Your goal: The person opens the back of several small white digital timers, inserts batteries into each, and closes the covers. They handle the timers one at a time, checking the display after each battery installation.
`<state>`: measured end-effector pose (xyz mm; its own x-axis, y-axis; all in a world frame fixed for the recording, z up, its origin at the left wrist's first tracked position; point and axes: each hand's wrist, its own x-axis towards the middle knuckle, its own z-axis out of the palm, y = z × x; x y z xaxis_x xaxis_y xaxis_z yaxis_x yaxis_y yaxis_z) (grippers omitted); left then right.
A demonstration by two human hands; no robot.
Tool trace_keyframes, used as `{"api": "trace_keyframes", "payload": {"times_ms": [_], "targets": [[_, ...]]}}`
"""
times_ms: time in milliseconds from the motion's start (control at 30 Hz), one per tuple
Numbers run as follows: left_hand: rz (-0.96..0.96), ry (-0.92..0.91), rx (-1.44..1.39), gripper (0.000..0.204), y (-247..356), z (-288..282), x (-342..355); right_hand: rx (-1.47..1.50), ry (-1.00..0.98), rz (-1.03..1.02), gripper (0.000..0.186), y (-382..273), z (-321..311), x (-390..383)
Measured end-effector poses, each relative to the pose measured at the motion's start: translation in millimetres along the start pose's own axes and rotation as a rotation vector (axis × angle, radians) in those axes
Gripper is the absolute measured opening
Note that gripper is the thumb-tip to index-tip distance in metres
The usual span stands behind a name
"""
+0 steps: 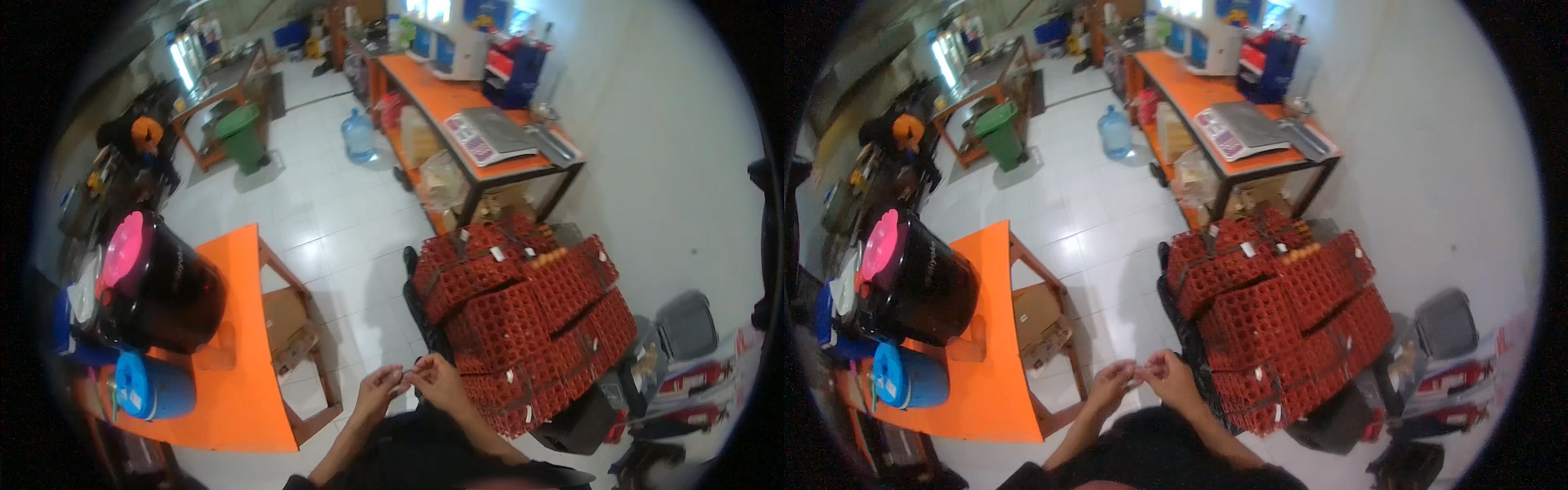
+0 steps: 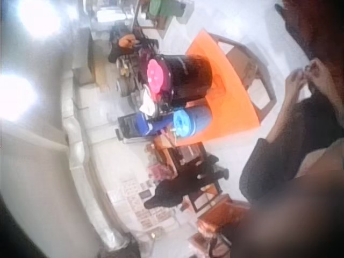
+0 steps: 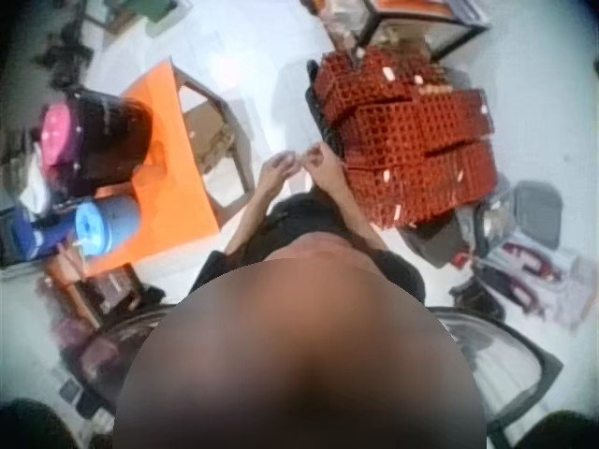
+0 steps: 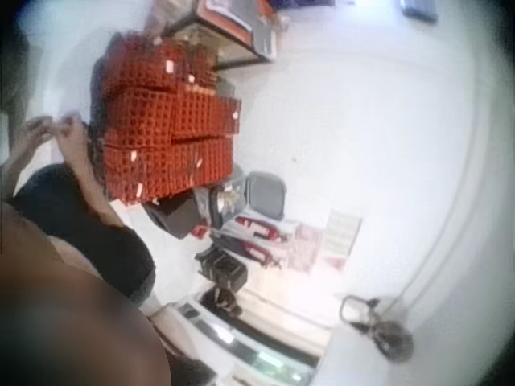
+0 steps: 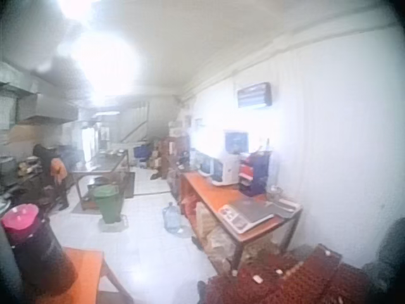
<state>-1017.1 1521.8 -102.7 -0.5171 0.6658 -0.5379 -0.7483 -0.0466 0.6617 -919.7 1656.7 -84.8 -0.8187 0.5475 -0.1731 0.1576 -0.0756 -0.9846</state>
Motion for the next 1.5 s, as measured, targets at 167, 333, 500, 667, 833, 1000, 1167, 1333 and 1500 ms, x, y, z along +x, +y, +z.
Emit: {"api": "trace_keyframes", "payload": {"times_ms": [167, 333, 500, 667, 833, 1000, 1167, 1333, 1500], "targets": [[0.187, 0.235, -0.133, 0.027, 117, 18, 88, -0.076, -0.334, -0.032, 0.021, -68, 20, 177], [0.298, 0.407, -0.289, 0.03, 201, -19, 195, -0.119, -0.701, 0.05, 0.02, -77, 69, 375], [0.222, 0.351, -0.421, 0.027, 319, -83, 322, -0.141, -0.814, 0.161, 0.019, -81, 146, 560], [0.117, 0.254, -0.289, 0.025, 480, -104, 429, 0.05, -0.882, 0.257, 0.018, -146, 177, 720], [0.106, 0.07, -0.063, 0.022, 618, -119, 557, 0.187, -0.602, 0.312, 0.015, -172, 171, 867], [0.241, 0.19, 0.066, 0.026, 738, -173, 705, 0.399, -0.399, 0.319, 0.015, -166, 188, 1042], [0.328, 0.47, -0.209, 0.028, 880, -227, 813, 0.301, -0.522, 0.218, 0.019, -231, 249, 1246], [0.414, 0.668, -0.206, 0.033, 999, -270, 897, 0.449, -0.733, 0.156, 0.021, -322, 322, 1425], [0.44, 0.829, -0.032, 0.029, 1082, -315, 1035, 0.433, -0.974, 0.21, 0.022, -320, 387, 1594]]}}
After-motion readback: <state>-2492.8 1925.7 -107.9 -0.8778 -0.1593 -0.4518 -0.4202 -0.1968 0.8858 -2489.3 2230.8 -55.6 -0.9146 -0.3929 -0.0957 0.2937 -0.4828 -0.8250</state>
